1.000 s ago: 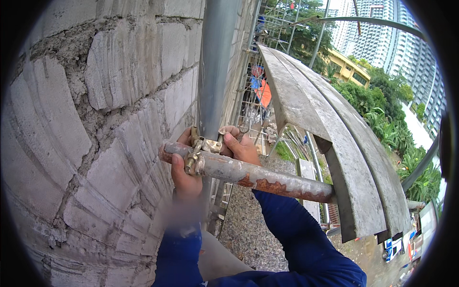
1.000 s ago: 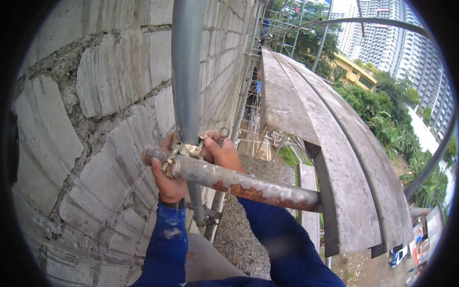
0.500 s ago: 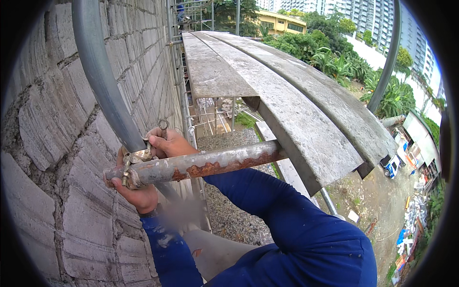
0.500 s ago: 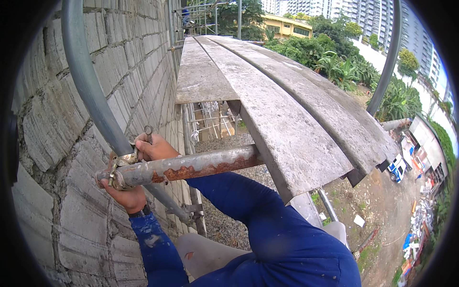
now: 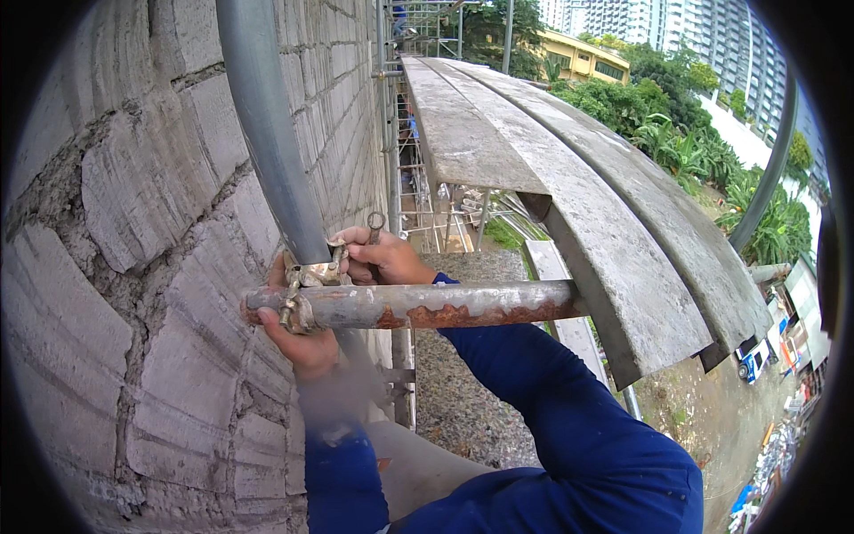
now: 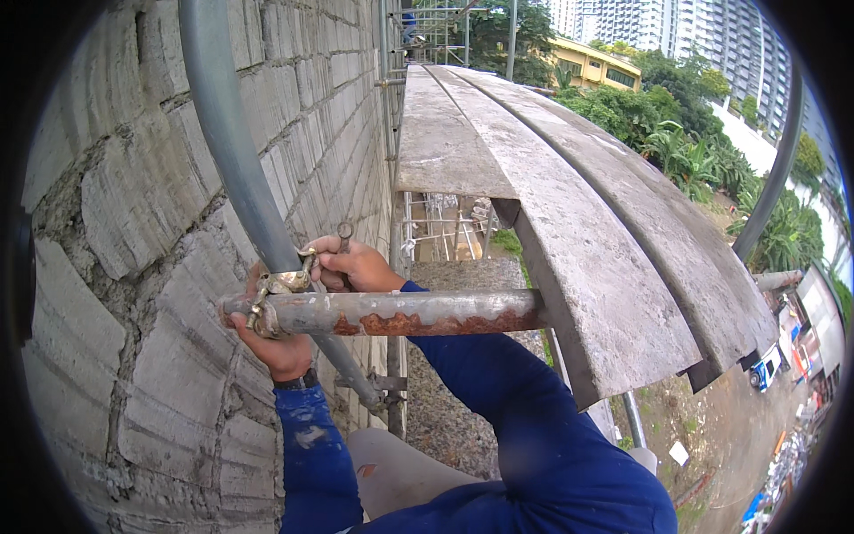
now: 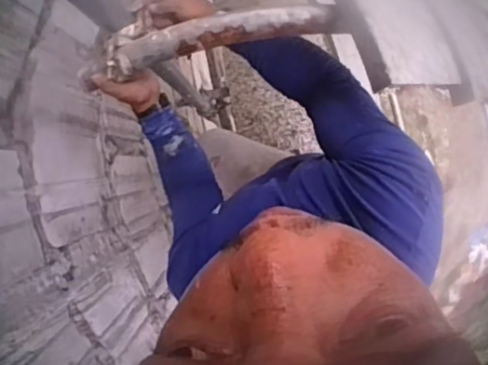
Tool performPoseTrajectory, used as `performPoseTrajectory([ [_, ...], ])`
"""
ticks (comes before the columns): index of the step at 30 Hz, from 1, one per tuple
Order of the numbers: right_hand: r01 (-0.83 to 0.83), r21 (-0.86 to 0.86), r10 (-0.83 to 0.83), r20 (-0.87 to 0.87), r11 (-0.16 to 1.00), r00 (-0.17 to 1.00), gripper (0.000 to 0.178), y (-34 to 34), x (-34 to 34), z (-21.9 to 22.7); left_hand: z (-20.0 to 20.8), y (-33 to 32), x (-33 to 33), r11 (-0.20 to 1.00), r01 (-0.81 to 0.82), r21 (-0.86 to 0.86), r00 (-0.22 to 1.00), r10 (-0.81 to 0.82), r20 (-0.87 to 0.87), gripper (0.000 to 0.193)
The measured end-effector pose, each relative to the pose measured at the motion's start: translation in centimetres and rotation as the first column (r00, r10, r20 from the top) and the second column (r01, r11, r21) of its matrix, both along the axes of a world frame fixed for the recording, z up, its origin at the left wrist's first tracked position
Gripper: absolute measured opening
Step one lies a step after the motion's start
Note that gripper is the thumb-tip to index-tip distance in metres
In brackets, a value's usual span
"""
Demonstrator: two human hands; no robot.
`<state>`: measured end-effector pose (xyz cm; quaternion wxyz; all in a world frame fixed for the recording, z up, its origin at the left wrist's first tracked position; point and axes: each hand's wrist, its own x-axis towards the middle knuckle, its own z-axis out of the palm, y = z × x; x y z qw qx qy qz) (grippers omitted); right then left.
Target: The person positions a curved metal sheet onto a scaffolding frame and secures it by tightening a metal clamp with a wrench. The person repeatedly adjusts the sheet and tightens the clamp to ensure it is firmly attached to the scaffolding structure.
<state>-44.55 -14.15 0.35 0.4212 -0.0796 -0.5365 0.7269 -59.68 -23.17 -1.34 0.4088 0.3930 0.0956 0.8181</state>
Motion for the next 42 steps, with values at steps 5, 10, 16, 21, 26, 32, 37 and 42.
performPoseTrajectory([
  [5, -0.139, -0.002, 0.139, -0.037, 0.990, 0.990, 0.029, 1.3, -0.2, -0.6, -0.7, 0.4, -0.5, 0.999, 0.039, 0.029, 0.999, -0.040, 0.030, 0.090],
  [10, -0.175, 0.021, 0.176, -0.092, 0.984, 0.980, 0.032, 1.5, -0.1, -1.3, -0.8, 1.0, -0.1, 0.997, 0.059, 0.053, 0.998, -0.061, 0.032, 0.093],
  [16, -0.199, -0.031, 0.193, -0.148, 0.979, 0.970, 0.031, 1.5, -0.6, -1.5, 1.4, 0.1, 1.0, 0.999, -0.047, -0.018, 0.996, 0.048, 0.075, 0.095],
  [21, -0.271, 0.022, 0.271, -0.144, 0.962, 0.952, 0.026, 2.9, -1.3, -1.4, 2.8, -0.9, 2.1, 0.969, -0.182, -0.165, 0.974, 0.200, 0.103, 0.097],
  [26, -0.284, 0.055, 0.288, -0.081, 0.957, 0.954, 0.026, 3.6, -0.2, -1.0, 1.2, -0.7, 0.9, 0.963, -0.258, -0.074, 0.962, 0.249, -0.113, 0.086],
  [32, -0.204, 0.186, 0.193, 0.073, 0.961, 0.978, 0.025, 3.5, -1.1, 0.3, -2.8, 0.7, -2.3, 0.924, -0.376, -0.074, 0.923, 0.366, -0.124, 0.067],
  [37, -0.073, 0.193, 0.030, 0.220, 0.979, 0.975, 0.032, 3.0, -0.1, 1.9, -2.5, 1.1, -2.3, 0.937, -0.257, -0.237, 0.961, 0.274, 0.039, 0.068],
  [42, 0.007, 0.098, -0.035, 0.285, 0.995, 0.958, 0.037, 2.6, -0.7, 2.8, -3.7, 1.2, -3.2, 0.956, -0.233, -0.176, 0.972, 0.235, -0.013, 0.068],
])
